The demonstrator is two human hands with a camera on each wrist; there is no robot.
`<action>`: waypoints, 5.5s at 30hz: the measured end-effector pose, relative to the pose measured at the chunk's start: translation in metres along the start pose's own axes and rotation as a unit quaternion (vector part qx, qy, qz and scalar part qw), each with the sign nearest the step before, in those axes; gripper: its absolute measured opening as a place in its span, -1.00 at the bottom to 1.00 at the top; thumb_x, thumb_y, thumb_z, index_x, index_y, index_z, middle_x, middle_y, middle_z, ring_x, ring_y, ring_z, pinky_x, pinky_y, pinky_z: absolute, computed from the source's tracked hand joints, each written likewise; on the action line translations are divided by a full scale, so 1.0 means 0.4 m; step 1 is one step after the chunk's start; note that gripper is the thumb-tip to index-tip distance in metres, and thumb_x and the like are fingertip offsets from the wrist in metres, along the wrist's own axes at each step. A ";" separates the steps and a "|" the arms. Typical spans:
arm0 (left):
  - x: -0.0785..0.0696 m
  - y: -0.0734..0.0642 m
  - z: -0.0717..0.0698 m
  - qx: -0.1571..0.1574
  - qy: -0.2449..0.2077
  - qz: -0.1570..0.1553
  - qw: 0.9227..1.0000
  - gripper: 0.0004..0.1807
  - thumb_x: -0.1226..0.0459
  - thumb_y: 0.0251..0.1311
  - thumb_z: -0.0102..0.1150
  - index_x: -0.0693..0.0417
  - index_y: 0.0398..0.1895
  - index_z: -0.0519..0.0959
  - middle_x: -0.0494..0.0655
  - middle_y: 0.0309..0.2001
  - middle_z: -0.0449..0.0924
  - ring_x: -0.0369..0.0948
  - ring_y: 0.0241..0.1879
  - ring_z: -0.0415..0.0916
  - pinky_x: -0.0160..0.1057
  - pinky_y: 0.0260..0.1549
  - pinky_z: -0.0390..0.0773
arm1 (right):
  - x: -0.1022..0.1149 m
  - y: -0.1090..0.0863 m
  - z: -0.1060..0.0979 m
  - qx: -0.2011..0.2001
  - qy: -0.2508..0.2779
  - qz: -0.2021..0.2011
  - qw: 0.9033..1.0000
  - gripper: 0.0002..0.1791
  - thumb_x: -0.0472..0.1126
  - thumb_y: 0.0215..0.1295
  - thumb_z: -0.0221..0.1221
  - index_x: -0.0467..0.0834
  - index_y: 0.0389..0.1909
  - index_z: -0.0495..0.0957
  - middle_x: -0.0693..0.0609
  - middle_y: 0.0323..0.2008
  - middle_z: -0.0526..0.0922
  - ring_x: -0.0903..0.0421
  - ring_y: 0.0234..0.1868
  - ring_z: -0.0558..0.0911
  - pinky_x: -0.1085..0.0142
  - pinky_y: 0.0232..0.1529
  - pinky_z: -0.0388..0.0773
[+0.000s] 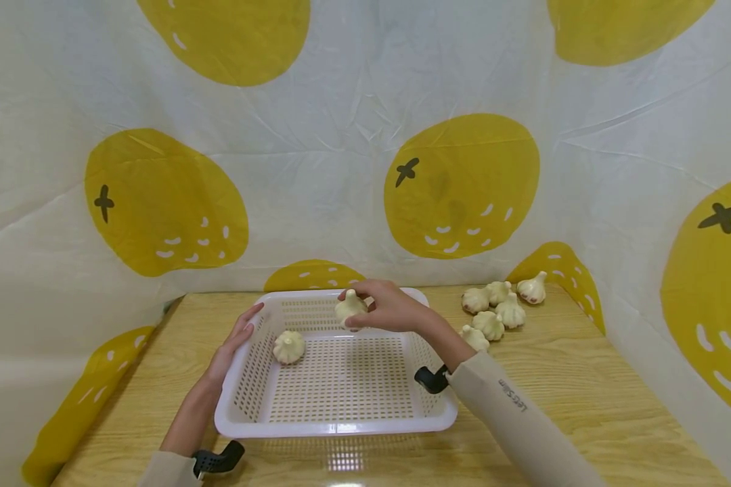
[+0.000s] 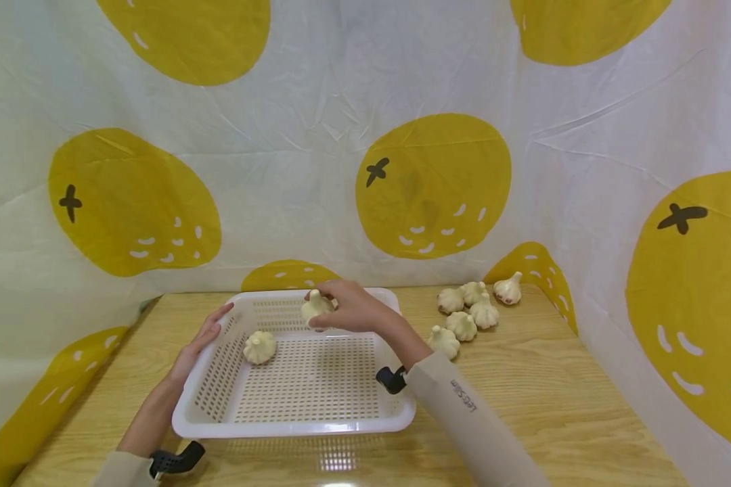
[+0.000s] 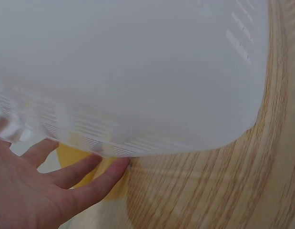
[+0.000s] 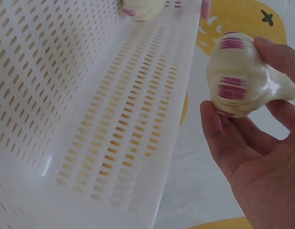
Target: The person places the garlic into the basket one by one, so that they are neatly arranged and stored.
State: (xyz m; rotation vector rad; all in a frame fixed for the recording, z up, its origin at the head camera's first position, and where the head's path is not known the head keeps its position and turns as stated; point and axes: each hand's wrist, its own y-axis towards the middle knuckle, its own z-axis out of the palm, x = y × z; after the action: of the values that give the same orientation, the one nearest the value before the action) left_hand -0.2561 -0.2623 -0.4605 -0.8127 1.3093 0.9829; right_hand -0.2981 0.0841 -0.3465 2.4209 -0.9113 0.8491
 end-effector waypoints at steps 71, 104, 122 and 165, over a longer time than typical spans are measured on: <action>-0.005 0.002 0.005 -0.010 0.003 -0.005 1.000 -0.38 -0.01 0.68 -0.54 -0.27 0.68 -0.31 0.03 0.69 -0.37 0.05 0.61 -0.27 -0.22 0.29 0.32 | -0.015 0.109 0.095 0.067 -0.039 0.043 0.996 -0.59 -0.14 0.29 0.41 -0.06 0.14 0.65 -0.08 0.15 0.68 0.02 0.05 0.63 0.33 -0.08 0.54; -0.004 0.000 0.005 -0.013 0.007 -0.003 1.000 -0.39 0.00 0.68 -0.53 -0.27 0.68 -0.29 0.05 0.68 -0.33 -0.06 0.57 -0.07 -0.19 0.28 0.35 | -0.049 0.131 0.131 0.115 -0.065 0.053 0.990 -0.56 -0.24 0.39 0.29 -0.16 0.28 0.59 -0.06 0.23 0.65 0.01 0.18 0.60 0.14 0.20 0.53; -0.004 -0.001 0.008 -0.018 0.004 -0.006 1.000 -0.39 -0.01 0.67 -0.53 -0.31 0.67 -0.28 0.04 0.68 -0.32 0.05 0.60 -0.20 -0.11 0.30 0.29 | -0.060 0.128 0.154 0.118 -0.080 0.047 0.989 -0.57 -0.20 0.35 0.33 -0.12 0.22 0.59 -0.09 0.22 0.66 -0.07 0.26 0.61 0.09 0.27 0.53; 0.002 0.001 0.002 -0.002 0.002 0.009 1.000 -0.37 0.01 0.68 -0.54 -0.24 0.68 -0.34 0.05 0.69 -0.43 0.03 0.61 -0.24 -0.26 0.29 0.35 | -0.084 0.124 0.188 0.121 -0.105 0.071 0.985 -0.51 -0.17 0.42 0.30 -0.03 0.33 0.49 -0.10 0.20 0.66 -0.02 0.16 0.64 0.09 0.19 0.55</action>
State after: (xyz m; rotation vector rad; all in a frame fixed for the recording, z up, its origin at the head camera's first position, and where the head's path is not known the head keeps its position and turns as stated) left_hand -0.2563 -0.2614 -0.4612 -0.8076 1.3204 0.9988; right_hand -0.3233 0.0222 -0.4155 2.7223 -1.1278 0.8043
